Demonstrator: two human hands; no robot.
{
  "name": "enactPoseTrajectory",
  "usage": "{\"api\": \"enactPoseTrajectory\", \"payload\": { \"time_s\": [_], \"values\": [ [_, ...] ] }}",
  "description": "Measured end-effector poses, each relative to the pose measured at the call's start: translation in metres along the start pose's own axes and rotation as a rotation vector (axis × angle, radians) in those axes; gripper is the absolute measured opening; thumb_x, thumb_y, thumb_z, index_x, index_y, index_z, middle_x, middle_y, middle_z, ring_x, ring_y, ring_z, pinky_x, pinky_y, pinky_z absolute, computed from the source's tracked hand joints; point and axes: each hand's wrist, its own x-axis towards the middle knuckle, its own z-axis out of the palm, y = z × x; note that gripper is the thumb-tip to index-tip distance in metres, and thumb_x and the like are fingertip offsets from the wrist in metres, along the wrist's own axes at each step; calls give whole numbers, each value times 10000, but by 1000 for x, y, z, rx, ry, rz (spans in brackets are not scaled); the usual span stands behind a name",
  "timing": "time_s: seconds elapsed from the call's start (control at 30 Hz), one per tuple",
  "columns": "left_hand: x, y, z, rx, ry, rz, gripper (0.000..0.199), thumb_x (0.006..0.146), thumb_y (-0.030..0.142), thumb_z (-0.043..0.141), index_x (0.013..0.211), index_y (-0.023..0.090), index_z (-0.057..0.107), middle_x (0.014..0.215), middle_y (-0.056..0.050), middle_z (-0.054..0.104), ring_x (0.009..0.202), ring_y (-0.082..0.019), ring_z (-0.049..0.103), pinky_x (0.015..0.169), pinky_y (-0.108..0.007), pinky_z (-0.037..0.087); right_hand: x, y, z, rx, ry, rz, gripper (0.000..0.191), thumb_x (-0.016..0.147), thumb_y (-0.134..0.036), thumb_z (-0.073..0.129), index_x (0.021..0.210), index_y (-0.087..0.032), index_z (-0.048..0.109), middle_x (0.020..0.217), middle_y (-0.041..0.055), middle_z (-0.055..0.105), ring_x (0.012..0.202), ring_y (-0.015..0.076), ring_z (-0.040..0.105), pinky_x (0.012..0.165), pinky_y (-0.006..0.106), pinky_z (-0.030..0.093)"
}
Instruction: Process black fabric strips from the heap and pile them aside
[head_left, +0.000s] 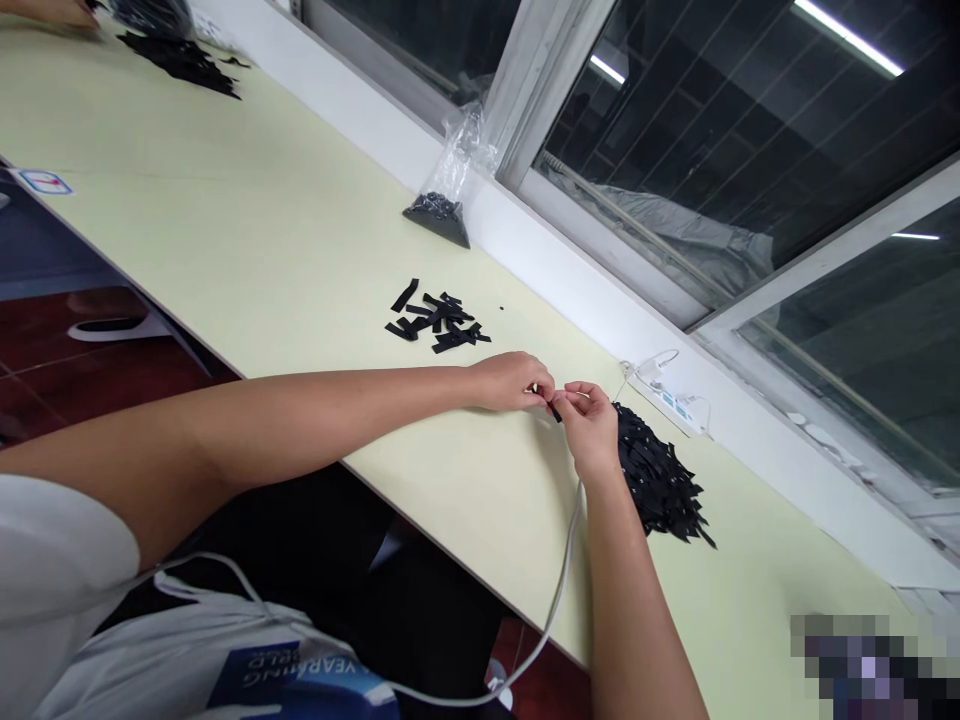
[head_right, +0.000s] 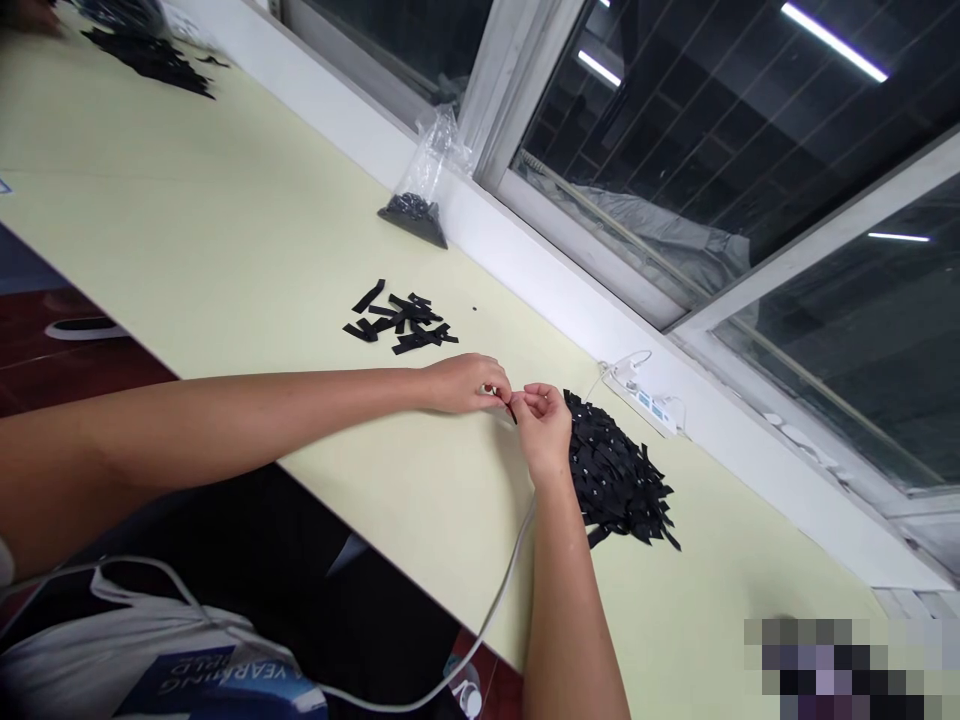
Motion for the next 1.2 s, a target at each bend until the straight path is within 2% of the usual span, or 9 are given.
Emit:
{"api": "enactPoseTrajectory", "payload": {
  "time_s": [0.23, 0.47, 0.73, 0.97, 1.2],
  "values": [
    [0, -1, -2, -12, 30, -6, 103, 869, 176, 622, 877, 187, 725, 901, -39, 708, 847, -162, 621, 778, -283, 427, 1, 5, -1, -64, -29, -44, 442, 662, -470, 808, 935, -206, 582, 800, 26, 726, 654, 163, 682, 638, 299, 541],
    [0, -2, -3, 15, 26, -38, 108, 863, 176, 605, 873, 183, 713, 895, -41, 698, 823, -159, 616, 757, -279, 427, -2, 2, -2, -45, -105, -45, 419, 725, -477, 791, 961, -203, 582, 805, 29, 735, 734, 183, 710, 746, 341, 572],
    [0, 0, -6, 30, 31, -83, 135, 816, 157, 613, 913, 179, 705, 941, -47, 712, 838, -162, 616, 739, -280, 422, -5, -4, -1, -9, -124, -22, 508, 627, -423, 892, 972, -199, 592, 937, 62, 745, 860, 192, 721, 832, 350, 582],
    [-1, 0, -6, 95, 14, -70, 58, 822, 182, 603, 848, 175, 655, 892, -45, 682, 808, -165, 584, 726, -286, 400, -4, 0, 0, 2, -117, 16, 507, 618, -413, 896, 963, -195, 595, 931, 73, 762, 869, 204, 733, 835, 365, 589],
    [-2, 4, -5, 112, -60, -38, 42, 827, 158, 544, 821, 186, 575, 875, -48, 640, 814, -178, 553, 749, -303, 387, -3, 3, 1, 20, -146, 44, 489, 593, -393, 909, 918, -192, 604, 900, 64, 763, 851, 200, 732, 855, 374, 590]
  ]
}}
